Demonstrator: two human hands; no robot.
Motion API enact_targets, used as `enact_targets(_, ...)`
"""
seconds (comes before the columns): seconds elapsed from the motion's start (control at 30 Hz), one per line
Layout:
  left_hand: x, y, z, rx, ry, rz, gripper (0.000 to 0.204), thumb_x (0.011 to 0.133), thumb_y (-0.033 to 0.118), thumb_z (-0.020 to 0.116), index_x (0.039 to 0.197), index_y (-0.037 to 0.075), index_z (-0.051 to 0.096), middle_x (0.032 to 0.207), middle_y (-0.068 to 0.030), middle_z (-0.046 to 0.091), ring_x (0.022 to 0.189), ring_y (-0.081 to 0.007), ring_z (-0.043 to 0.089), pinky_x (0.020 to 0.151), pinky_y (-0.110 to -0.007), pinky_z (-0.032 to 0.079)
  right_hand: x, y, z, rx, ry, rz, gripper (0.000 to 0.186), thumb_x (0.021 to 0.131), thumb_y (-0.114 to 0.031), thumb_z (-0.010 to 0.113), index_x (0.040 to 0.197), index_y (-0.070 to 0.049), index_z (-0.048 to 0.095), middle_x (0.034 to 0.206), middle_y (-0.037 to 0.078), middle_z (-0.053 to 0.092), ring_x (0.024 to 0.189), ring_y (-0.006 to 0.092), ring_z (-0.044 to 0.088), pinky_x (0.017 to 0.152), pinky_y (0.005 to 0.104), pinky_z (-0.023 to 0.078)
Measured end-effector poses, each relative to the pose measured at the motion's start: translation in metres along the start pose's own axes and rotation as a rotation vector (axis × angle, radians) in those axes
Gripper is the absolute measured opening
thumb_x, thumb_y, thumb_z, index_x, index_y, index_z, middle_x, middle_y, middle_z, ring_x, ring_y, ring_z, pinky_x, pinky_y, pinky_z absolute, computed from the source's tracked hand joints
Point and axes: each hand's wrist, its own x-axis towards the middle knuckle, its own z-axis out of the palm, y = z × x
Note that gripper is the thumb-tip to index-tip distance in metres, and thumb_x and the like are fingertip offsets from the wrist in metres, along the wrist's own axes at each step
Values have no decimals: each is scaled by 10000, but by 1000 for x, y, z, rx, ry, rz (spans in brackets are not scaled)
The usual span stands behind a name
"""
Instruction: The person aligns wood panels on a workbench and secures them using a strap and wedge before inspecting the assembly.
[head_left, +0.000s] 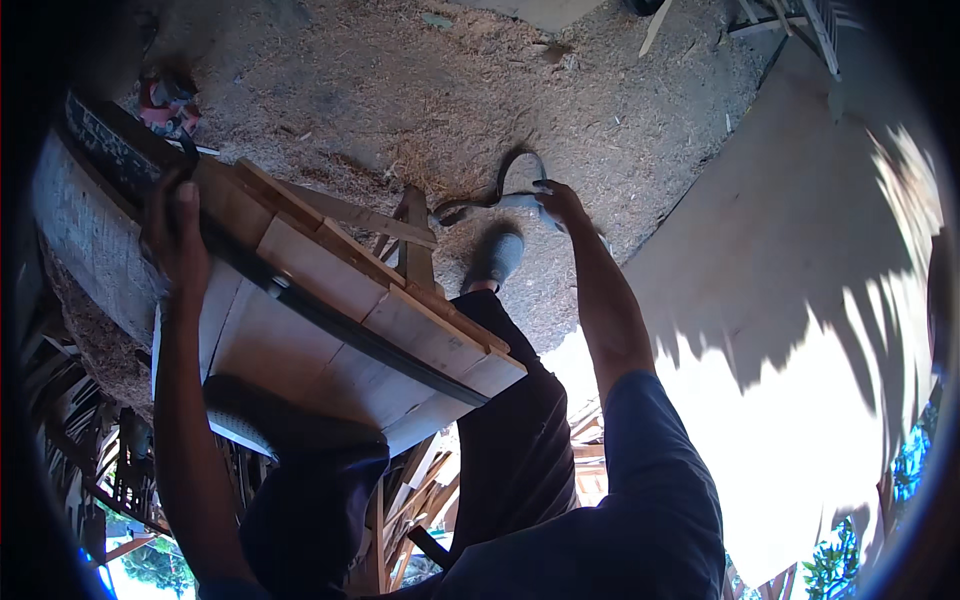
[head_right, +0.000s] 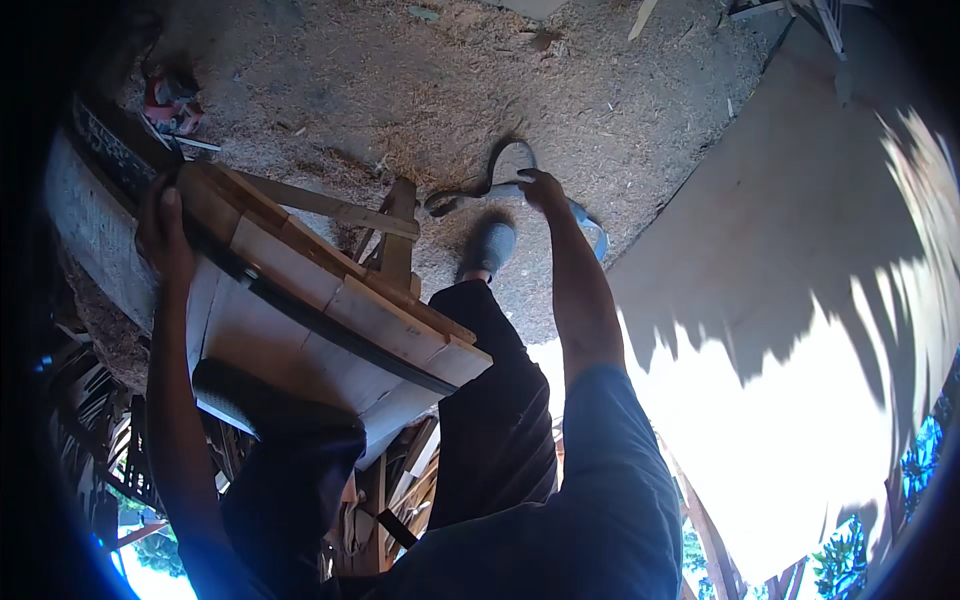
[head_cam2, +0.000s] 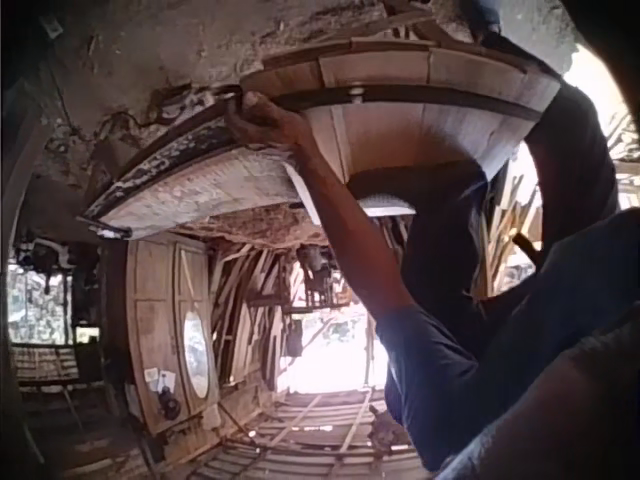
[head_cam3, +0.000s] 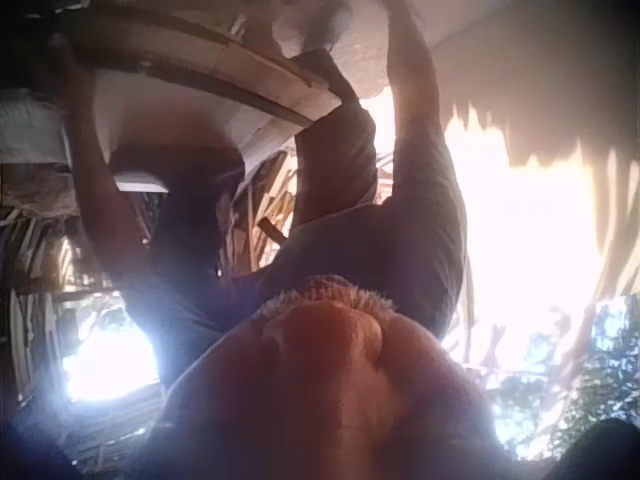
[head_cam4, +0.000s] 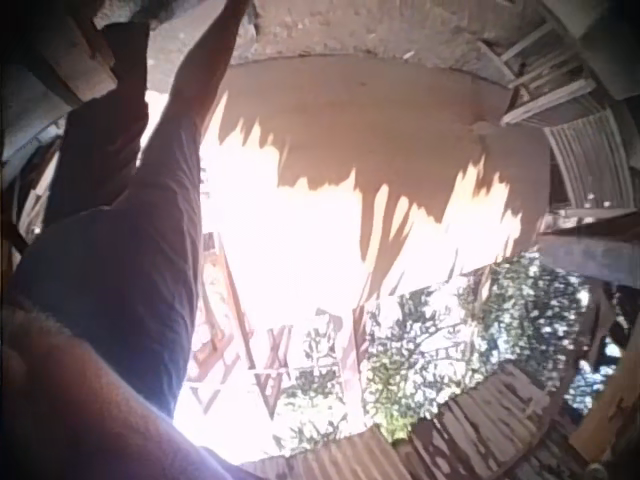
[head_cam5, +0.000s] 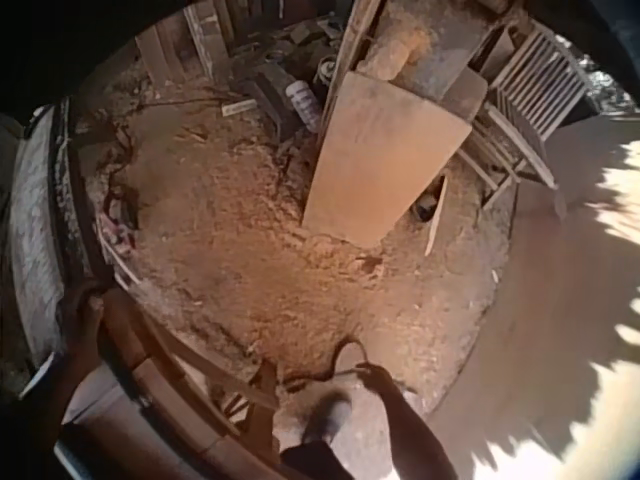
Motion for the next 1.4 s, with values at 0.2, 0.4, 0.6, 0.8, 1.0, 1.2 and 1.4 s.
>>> enact_targets(0.2, -16, 8, -19, -212, 222, -76, 484, 1052, 377, 393, 1236, -23, 594, 1219, -143, 634, 1160, -268, 580, 1008, -388, 431, 37, 115, 118, -285, -126, 57, 486, 826, -295, 692, 1307, -279, 627, 1333, 243, 569, 1372, 472, 358, 1154, 450, 332)
enact_targets(0.4, -3, -2, -6, -474, 191, -184, 430, 1024, 386, 468, 1283, 48, 529, 1288, -146, 560, 1198, -295, 539, 992, -392, 425, 83, 159, 89, -405, 145, 53, 541, 762, -397, 743, 1191, -75, 672, 1188, 249, 651, 1094, 403, 633, 925, 482, 503)
enact_targets(0.6, -6, 22, -14, 88, 382, 282, 315, 915, 295, 649, 1041, 23, 554, 1016, -174, 563, 970, -370, 556, 839, -437, 464, -18, -82, 37, 264, 370, -285, 452, 942, -420, 580, 1025, -7, 741, 930, 171, 732, 851, 288, 708, 760, 392, 535)
enact_targets(0.8, -9, 29, -17, -10, 433, 230, 252, 962, 206, 570, 1108, 8, 515, 1075, -190, 528, 987, -370, 548, 859, -430, 458, -163, -315, -30, 567, -125, -674, 592, 958, -515, 573, 1192, 28, 608, 1041, 105, 598, 875, 179, 620, 777, 306, 487)
enact_targets(1.0, -16, 24, -20, -149, 496, 175, 263, 896, 153, 632, 1089, 13, 522, 1058, -190, 521, 975, -389, 551, 853, -443, 470, -185, -415, -17, 425, -352, -669, 506, 907, -421, 673, 1180, 2, 627, 998, 52, 659, 938, 137, 575, 855, 305, 441)
enact_targets(1.2, -41, 32, -48, 81, 295, 98, 424, 859, 320, 683, 1165, 53, 559, 1149, -173, 523, 1145, -373, 487, 1022, -514, 374, -178, -415, -16, 487, -352, -620, 482, 873, -351, 720, 1139, 40, 626, 1023, 79, 661, 942, 149, 573, 868, 303, 434)
enact_targets(1.4, -149, 19, -107, 411, -97, -352, 1007, 775, 570, 725, 1551, 176, 219, 1613, -141, 166, 1501, -377, 90, 1158, -679, 66, -193, -419, -14, 507, -324, -587, 503, 869, -352, 737, 1163, 43, 635, 1053, 84, 675, 948, 155, 582, 881, 311, 443)
